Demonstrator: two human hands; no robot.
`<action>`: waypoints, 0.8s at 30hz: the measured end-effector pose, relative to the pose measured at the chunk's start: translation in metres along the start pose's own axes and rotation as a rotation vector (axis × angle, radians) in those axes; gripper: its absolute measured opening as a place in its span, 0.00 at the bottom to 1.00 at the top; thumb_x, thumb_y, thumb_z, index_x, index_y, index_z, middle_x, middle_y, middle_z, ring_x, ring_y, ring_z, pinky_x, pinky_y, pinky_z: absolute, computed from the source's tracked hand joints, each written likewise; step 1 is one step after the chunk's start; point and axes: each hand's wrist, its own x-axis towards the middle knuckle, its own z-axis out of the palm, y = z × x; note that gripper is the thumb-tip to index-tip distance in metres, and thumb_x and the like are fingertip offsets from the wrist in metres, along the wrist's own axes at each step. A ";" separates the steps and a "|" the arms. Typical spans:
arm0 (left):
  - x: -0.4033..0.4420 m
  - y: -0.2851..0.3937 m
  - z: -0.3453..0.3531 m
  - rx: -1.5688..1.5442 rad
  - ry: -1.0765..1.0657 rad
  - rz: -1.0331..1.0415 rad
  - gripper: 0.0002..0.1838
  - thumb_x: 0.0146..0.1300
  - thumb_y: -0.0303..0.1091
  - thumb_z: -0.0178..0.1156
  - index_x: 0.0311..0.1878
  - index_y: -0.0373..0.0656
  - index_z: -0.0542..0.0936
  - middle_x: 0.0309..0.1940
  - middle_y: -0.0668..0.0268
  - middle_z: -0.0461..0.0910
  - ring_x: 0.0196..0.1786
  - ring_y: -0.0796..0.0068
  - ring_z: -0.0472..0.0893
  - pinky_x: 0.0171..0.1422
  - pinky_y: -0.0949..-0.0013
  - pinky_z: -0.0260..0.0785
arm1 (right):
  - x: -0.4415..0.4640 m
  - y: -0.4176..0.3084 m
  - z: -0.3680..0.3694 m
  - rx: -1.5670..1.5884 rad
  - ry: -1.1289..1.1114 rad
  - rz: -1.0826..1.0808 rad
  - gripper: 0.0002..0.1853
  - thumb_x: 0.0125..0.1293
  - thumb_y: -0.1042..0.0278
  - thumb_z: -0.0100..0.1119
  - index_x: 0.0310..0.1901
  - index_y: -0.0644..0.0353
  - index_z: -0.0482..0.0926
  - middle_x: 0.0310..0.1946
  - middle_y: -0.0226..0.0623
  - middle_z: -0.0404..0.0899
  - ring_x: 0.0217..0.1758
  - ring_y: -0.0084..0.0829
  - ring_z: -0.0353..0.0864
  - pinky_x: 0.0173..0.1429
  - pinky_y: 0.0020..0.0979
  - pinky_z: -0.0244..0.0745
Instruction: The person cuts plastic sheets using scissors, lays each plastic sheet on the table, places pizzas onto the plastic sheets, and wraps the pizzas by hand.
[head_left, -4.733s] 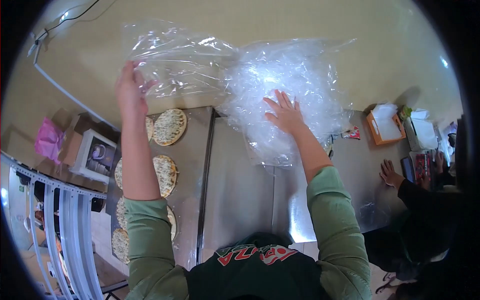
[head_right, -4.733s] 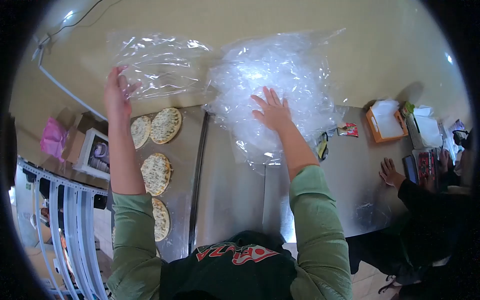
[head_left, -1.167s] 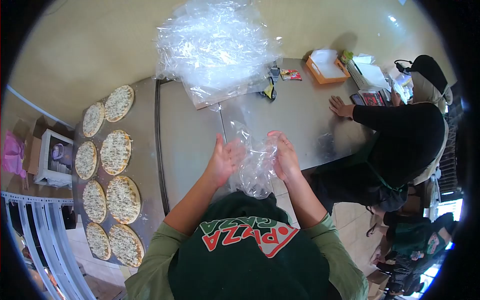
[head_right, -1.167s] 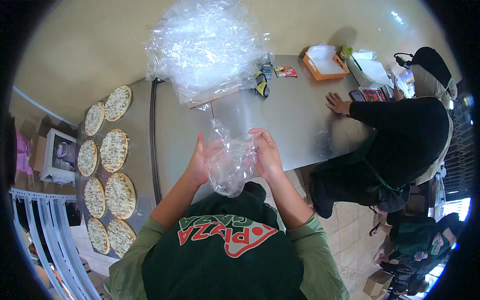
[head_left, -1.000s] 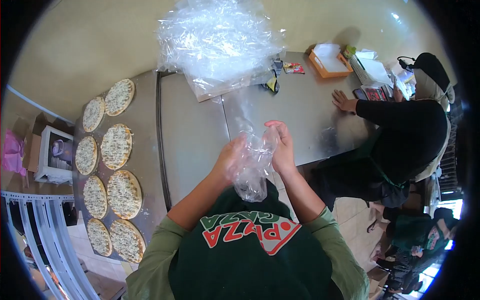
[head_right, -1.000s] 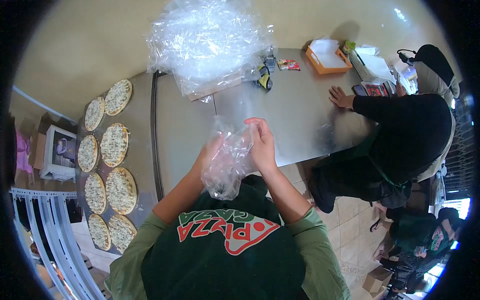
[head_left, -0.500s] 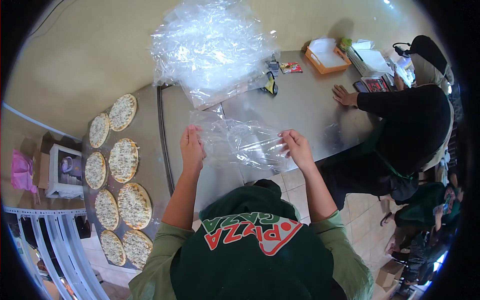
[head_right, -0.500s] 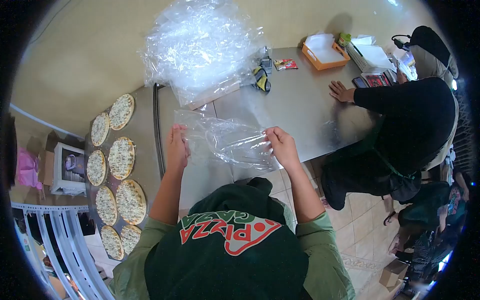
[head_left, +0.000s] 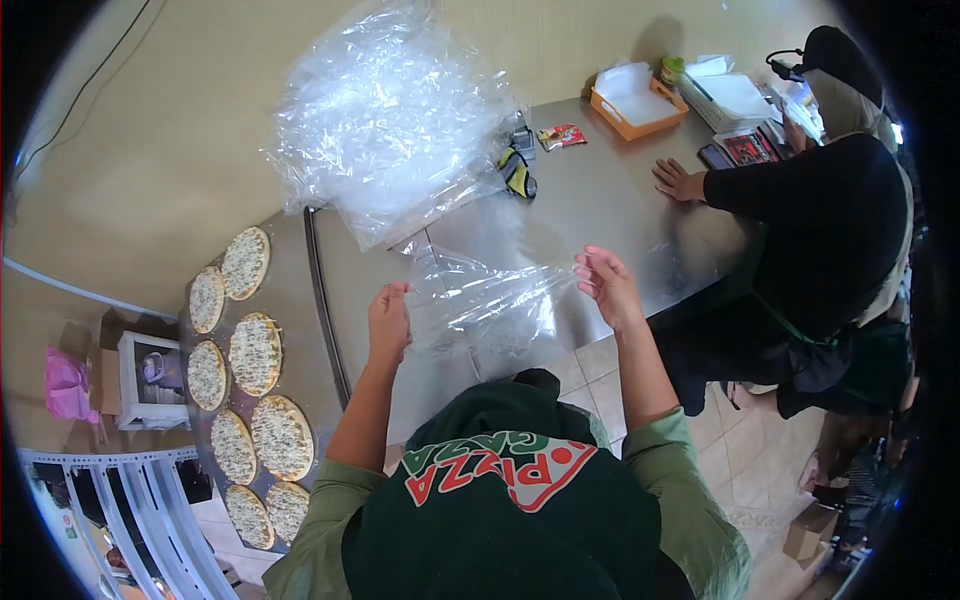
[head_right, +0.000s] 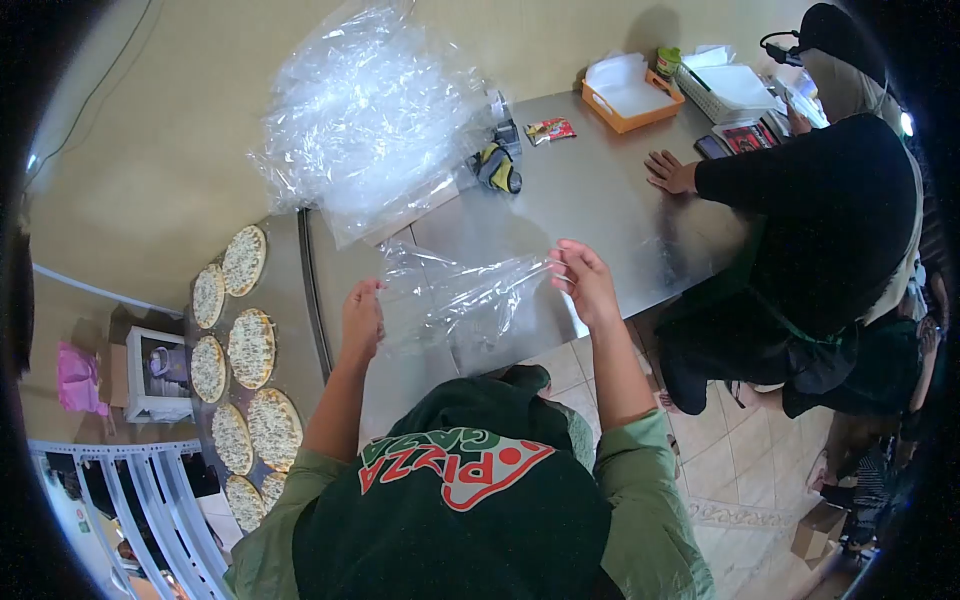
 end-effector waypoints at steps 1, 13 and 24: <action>0.001 -0.005 0.002 -0.050 -0.018 -0.052 0.15 0.66 0.47 0.50 0.35 0.44 0.73 0.09 0.75 0.59 0.08 0.86 0.55 0.10 0.77 0.45 | 0.003 0.008 -0.007 0.166 0.010 0.004 0.20 0.64 0.60 0.55 0.54 0.58 0.69 0.41 0.34 0.77 0.40 0.23 0.77 0.40 0.22 0.72; 0.041 -0.089 -0.023 0.488 0.118 0.230 0.08 0.63 0.35 0.54 0.39 0.42 0.71 0.16 0.68 0.71 0.14 0.80 0.68 0.19 0.73 0.59 | -0.003 0.133 0.019 -1.045 -0.652 -0.026 0.24 0.58 0.47 0.55 0.50 0.54 0.72 0.40 0.38 0.77 0.42 0.33 0.77 0.43 0.36 0.72; 0.092 -0.047 -0.028 1.382 0.257 -0.063 0.11 0.66 0.40 0.48 0.46 0.46 0.70 0.35 0.51 0.79 0.39 0.53 0.79 0.39 0.51 0.68 | -0.017 0.132 0.019 -1.342 -1.033 -0.128 0.15 0.57 0.51 0.53 0.33 0.55 0.78 0.28 0.43 0.78 0.35 0.45 0.78 0.39 0.44 0.71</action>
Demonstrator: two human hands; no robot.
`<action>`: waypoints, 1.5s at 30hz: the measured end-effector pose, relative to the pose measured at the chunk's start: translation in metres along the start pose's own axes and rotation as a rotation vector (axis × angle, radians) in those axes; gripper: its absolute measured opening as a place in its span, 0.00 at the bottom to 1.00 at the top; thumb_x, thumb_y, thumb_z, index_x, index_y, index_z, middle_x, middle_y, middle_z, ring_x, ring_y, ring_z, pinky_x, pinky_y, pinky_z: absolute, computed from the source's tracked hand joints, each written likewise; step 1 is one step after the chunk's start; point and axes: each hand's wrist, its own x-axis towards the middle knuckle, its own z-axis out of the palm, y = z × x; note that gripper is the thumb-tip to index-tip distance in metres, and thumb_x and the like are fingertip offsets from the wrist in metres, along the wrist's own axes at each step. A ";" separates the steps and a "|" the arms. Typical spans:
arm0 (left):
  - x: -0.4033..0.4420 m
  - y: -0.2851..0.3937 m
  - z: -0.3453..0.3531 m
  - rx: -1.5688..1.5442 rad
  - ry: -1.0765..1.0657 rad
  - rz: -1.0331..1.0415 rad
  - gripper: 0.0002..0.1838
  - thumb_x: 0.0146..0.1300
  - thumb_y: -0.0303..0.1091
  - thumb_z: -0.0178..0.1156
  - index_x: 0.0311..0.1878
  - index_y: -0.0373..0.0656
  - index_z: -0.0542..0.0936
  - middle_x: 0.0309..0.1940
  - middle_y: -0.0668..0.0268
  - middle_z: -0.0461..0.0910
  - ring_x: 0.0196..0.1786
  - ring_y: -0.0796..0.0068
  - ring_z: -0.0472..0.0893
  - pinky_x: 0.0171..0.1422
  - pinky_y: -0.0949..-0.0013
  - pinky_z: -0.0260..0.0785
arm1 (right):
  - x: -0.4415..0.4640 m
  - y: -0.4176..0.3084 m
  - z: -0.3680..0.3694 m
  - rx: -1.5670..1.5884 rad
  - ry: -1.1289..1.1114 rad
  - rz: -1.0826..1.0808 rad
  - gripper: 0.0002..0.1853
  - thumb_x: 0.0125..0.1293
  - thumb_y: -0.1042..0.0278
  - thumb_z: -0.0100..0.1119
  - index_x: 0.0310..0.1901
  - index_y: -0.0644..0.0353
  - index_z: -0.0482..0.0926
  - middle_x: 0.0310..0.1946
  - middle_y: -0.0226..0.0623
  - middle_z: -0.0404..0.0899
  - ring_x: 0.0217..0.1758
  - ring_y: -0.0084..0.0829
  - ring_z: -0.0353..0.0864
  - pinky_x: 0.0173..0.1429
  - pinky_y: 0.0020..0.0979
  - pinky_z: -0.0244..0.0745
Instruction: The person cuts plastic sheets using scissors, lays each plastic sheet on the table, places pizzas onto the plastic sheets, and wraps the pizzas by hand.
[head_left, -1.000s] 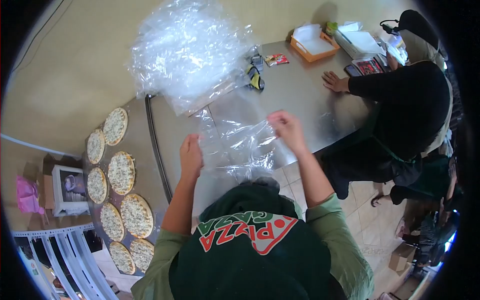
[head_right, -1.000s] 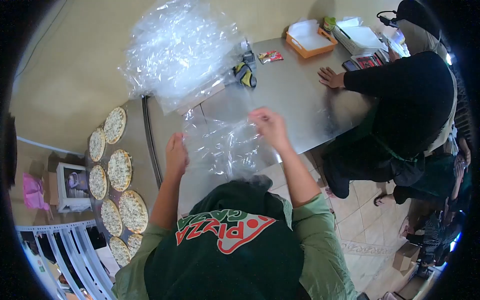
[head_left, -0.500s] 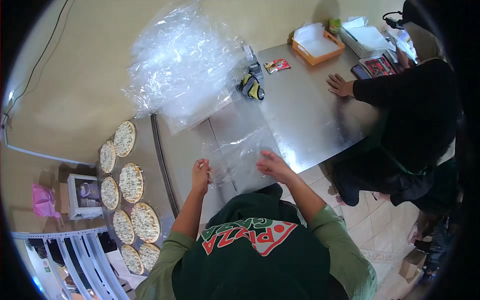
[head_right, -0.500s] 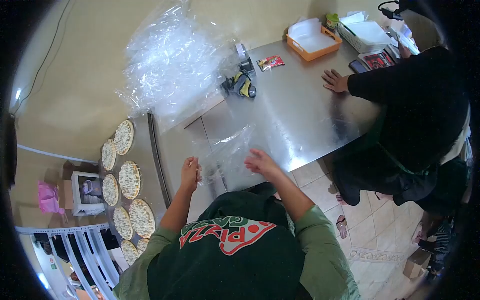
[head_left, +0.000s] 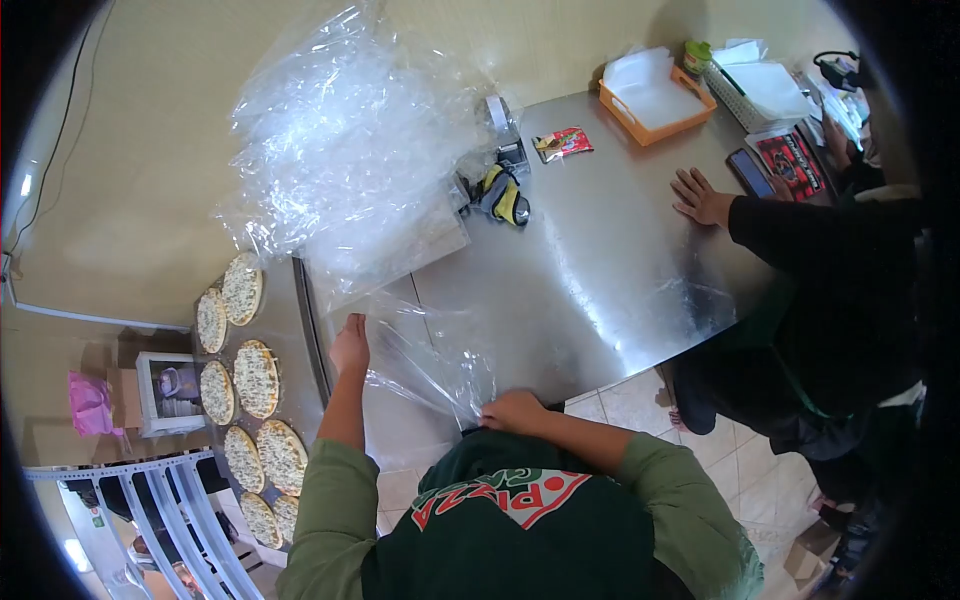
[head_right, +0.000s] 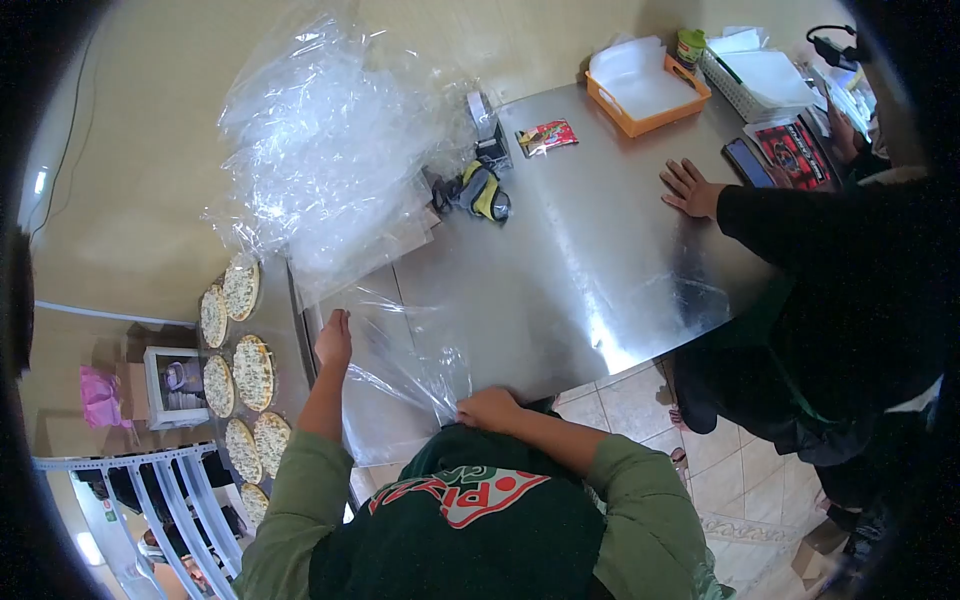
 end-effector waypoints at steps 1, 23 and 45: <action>-0.001 0.005 0.007 0.012 0.193 0.021 0.13 0.65 0.39 0.49 0.49 0.45 0.70 0.40 0.51 0.77 0.43 0.52 0.77 0.44 0.51 0.67 | 0.001 0.001 -0.006 0.049 -0.033 -0.041 0.15 0.58 0.52 0.53 0.34 0.55 0.79 0.28 0.43 0.79 0.35 0.45 0.78 0.39 0.44 0.71; -0.163 0.052 0.051 -0.292 -0.058 0.656 0.20 0.52 0.38 0.63 0.51 0.50 0.75 0.60 0.58 0.63 0.62 0.53 0.63 0.64 0.52 0.57 | 0.161 0.049 -0.217 -0.836 0.489 0.357 0.11 0.60 0.60 0.49 0.39 0.48 0.81 0.43 0.32 0.77 0.54 0.34 0.66 0.54 0.37 0.58; -0.146 0.046 0.052 -0.451 0.055 0.813 0.08 0.58 0.31 0.55 0.41 0.42 0.73 0.45 0.57 0.76 0.48 0.57 0.76 0.52 0.61 0.69 | -0.123 0.018 -0.027 1.389 -0.015 0.355 0.34 0.50 0.69 0.66 0.59 0.58 0.62 0.38 0.37 0.77 0.42 0.29 0.78 0.47 0.29 0.73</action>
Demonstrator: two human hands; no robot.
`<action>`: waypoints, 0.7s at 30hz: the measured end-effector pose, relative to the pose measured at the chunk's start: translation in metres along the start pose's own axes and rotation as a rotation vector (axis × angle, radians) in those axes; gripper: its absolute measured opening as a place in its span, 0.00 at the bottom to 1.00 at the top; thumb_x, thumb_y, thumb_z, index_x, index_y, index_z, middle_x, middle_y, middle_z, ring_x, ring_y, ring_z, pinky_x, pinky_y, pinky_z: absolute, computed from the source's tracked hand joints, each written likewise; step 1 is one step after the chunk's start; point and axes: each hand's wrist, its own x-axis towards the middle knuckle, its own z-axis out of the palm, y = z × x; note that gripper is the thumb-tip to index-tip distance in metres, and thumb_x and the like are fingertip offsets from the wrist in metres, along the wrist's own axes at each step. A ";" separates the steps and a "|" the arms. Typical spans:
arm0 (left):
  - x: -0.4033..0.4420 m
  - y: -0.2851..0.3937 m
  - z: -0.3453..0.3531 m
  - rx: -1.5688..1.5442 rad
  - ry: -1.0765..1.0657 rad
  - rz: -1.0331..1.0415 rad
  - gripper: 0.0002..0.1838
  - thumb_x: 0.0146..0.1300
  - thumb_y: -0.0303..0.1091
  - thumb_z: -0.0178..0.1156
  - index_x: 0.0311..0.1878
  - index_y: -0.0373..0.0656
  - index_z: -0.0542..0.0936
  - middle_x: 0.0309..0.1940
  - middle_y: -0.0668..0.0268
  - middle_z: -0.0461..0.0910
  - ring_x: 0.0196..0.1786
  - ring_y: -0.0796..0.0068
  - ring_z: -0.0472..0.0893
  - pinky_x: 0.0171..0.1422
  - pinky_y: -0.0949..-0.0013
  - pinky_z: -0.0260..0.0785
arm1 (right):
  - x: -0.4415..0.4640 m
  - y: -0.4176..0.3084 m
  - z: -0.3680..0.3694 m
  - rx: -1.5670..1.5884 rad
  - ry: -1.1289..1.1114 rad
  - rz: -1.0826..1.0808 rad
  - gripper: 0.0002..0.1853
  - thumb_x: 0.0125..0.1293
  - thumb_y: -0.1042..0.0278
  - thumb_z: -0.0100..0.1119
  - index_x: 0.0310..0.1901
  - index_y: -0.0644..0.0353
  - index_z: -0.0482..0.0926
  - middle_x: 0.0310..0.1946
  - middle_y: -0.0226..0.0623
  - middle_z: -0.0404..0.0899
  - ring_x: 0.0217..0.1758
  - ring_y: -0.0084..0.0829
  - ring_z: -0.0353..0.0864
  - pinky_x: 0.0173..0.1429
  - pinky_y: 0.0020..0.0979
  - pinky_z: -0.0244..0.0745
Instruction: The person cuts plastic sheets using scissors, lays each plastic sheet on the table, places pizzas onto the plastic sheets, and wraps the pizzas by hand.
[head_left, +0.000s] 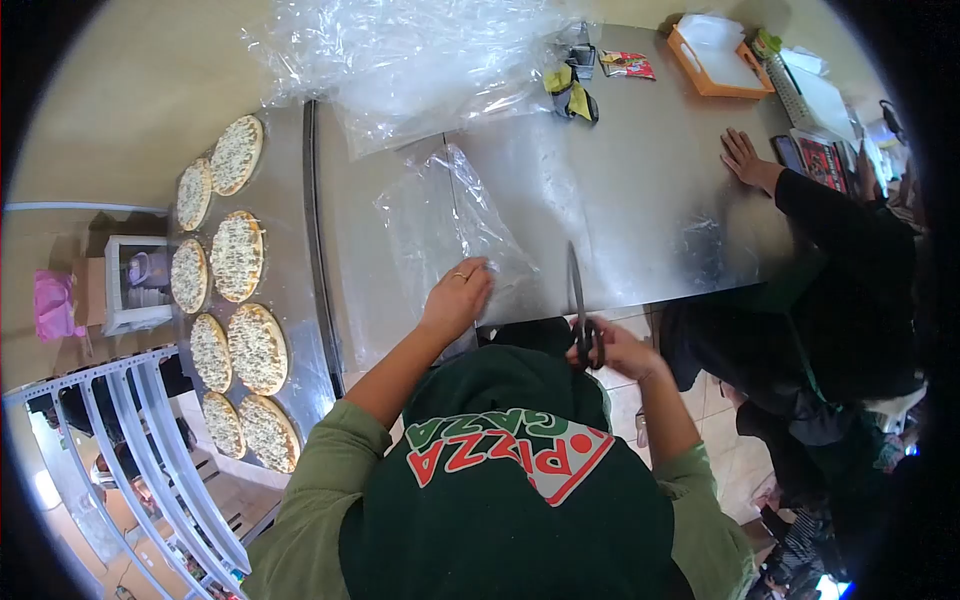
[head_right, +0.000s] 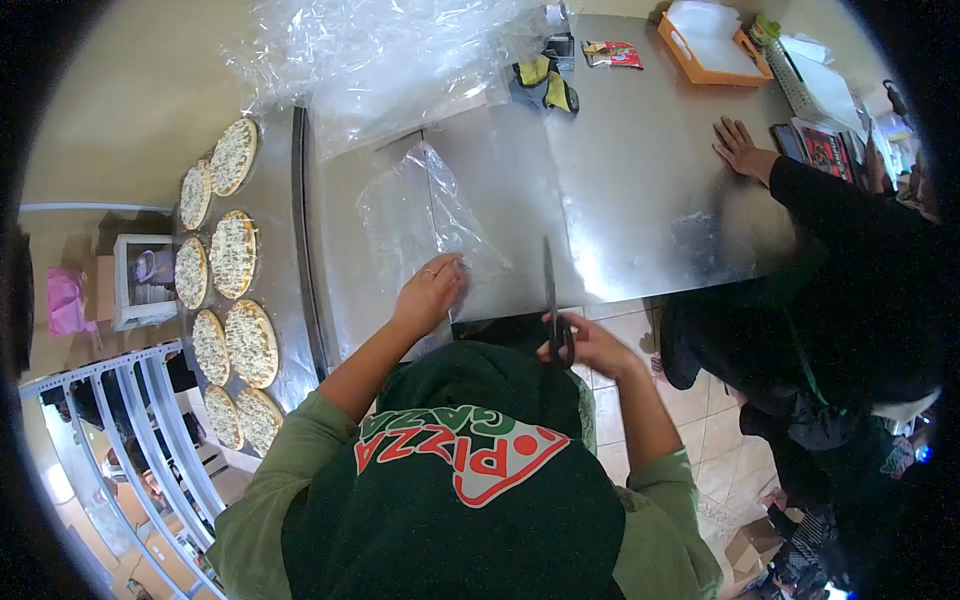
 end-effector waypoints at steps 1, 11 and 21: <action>0.001 0.002 0.001 0.009 0.032 0.020 0.08 0.58 0.31 0.54 0.41 0.42 0.72 0.44 0.57 0.76 0.46 0.57 0.76 0.50 0.61 0.70 | -0.001 0.022 0.008 0.150 -0.012 -0.010 0.34 0.50 0.68 0.66 0.58 0.55 0.62 0.40 0.38 0.77 0.42 0.30 0.77 0.48 0.31 0.72; 0.030 0.005 -0.025 0.097 -0.335 -0.202 0.07 0.62 0.34 0.46 0.37 0.41 0.66 0.36 0.52 0.77 0.38 0.51 0.78 0.40 0.53 0.71 | -0.015 0.031 0.072 0.284 -0.150 -0.138 0.42 0.50 0.26 0.51 0.55 0.55 0.63 0.35 0.35 0.74 0.40 0.32 0.75 0.47 0.32 0.71; 0.023 -0.029 -0.006 0.098 -0.113 0.233 0.08 0.58 0.31 0.50 0.39 0.37 0.68 0.57 0.50 0.68 0.57 0.52 0.71 0.56 0.56 0.67 | 0.047 0.027 0.058 0.308 -0.194 -0.207 0.46 0.49 0.20 0.42 0.57 0.54 0.61 0.38 0.35 0.71 0.44 0.33 0.74 0.50 0.33 0.69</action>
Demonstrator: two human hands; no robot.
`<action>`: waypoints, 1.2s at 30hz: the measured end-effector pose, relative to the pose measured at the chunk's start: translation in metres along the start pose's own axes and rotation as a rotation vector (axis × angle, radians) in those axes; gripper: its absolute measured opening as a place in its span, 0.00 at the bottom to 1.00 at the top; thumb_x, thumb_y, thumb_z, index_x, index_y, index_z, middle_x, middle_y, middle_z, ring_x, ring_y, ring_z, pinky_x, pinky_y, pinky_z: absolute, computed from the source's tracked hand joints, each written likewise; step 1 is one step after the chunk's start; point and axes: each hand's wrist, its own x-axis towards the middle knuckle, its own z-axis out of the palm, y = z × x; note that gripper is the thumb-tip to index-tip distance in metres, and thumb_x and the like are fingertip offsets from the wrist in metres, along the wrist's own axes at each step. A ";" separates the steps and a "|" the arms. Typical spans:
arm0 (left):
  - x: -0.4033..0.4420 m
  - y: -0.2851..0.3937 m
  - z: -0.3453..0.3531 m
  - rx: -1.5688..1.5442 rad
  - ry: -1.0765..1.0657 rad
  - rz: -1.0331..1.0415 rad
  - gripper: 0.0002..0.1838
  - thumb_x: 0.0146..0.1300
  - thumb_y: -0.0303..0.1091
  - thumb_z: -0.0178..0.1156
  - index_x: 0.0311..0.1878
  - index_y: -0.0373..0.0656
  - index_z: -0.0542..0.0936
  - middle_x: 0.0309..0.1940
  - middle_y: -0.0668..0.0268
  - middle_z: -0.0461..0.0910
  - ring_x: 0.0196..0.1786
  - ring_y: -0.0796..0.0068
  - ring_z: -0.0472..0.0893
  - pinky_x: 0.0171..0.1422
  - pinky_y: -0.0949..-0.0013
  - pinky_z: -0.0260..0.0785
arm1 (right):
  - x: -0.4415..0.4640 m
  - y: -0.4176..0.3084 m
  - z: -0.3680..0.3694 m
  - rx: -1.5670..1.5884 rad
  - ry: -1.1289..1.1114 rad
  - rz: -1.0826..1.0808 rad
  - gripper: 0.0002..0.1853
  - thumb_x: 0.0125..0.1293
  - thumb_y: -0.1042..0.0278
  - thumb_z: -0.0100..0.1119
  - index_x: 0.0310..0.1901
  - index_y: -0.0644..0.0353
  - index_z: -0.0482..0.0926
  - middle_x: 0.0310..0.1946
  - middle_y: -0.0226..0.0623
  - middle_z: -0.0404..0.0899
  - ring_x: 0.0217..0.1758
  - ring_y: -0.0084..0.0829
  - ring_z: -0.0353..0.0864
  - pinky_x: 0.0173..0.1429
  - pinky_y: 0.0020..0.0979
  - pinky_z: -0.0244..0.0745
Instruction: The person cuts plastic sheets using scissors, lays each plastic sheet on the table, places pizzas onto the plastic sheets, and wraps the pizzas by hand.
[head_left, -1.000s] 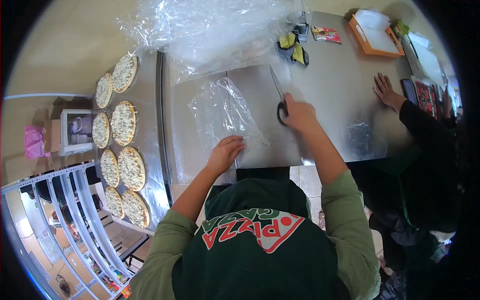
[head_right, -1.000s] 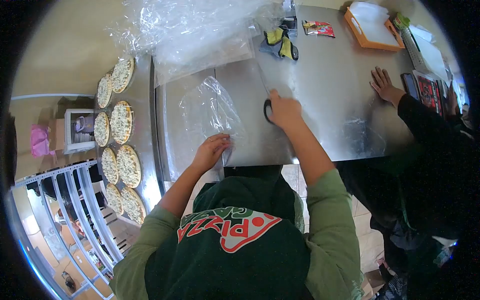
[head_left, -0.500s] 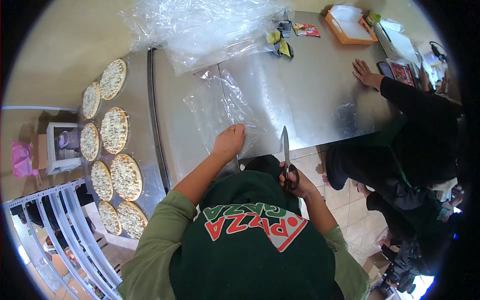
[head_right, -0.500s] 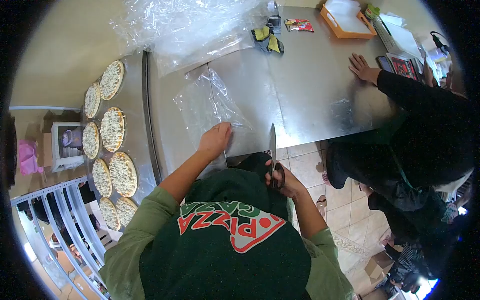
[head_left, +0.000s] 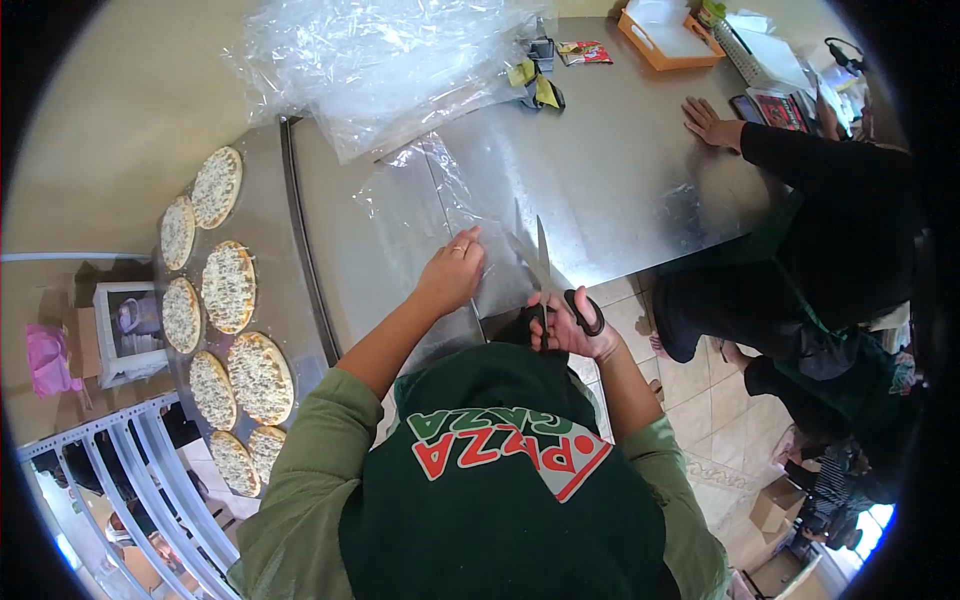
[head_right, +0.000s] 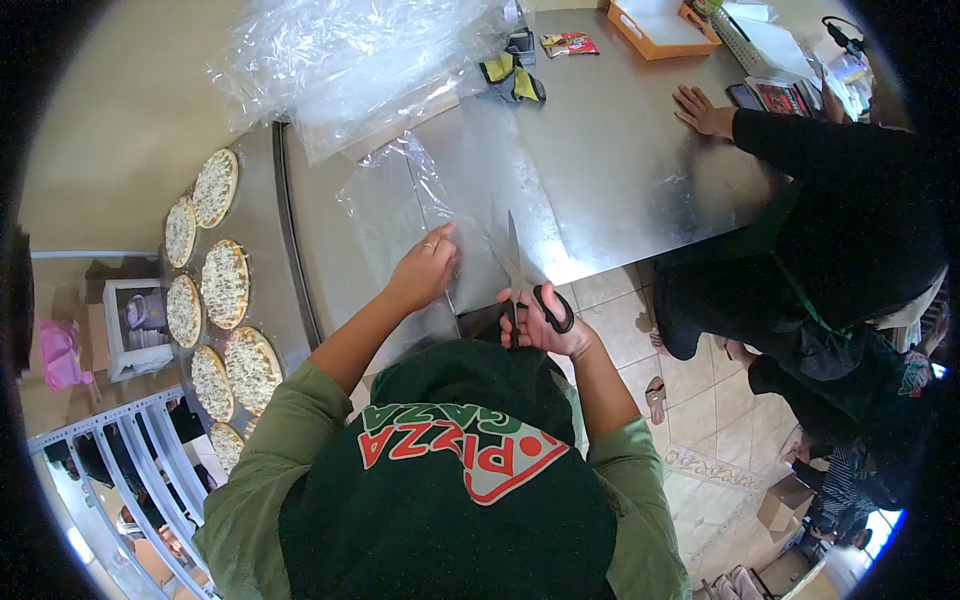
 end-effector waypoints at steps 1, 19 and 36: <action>-0.001 0.000 0.001 -0.004 -0.031 -0.009 0.09 0.58 0.31 0.50 0.39 0.37 0.68 0.57 0.50 0.68 0.58 0.51 0.70 0.57 0.56 0.66 | 0.004 -0.001 0.000 -0.016 0.002 0.008 0.46 0.48 0.20 0.42 0.57 0.54 0.61 0.38 0.35 0.70 0.44 0.33 0.74 0.50 0.32 0.69; 0.009 0.017 0.020 0.268 -0.170 -0.069 0.13 0.57 0.36 0.51 0.45 0.44 0.71 0.56 0.61 0.67 0.61 0.57 0.67 0.54 0.52 0.66 | 0.022 0.016 -0.024 0.152 0.007 -0.020 0.41 0.52 0.25 0.46 0.56 0.54 0.61 0.35 0.34 0.71 0.36 0.30 0.74 0.46 0.31 0.71; -0.014 0.017 0.007 0.144 -0.126 0.001 0.13 0.56 0.33 0.50 0.45 0.45 0.70 0.61 0.62 0.65 0.60 0.57 0.69 0.55 0.57 0.68 | 0.040 0.000 -0.001 -0.062 0.220 -0.055 0.27 0.63 0.39 0.46 0.50 0.57 0.68 0.26 0.30 0.71 0.28 0.23 0.71 0.33 0.25 0.69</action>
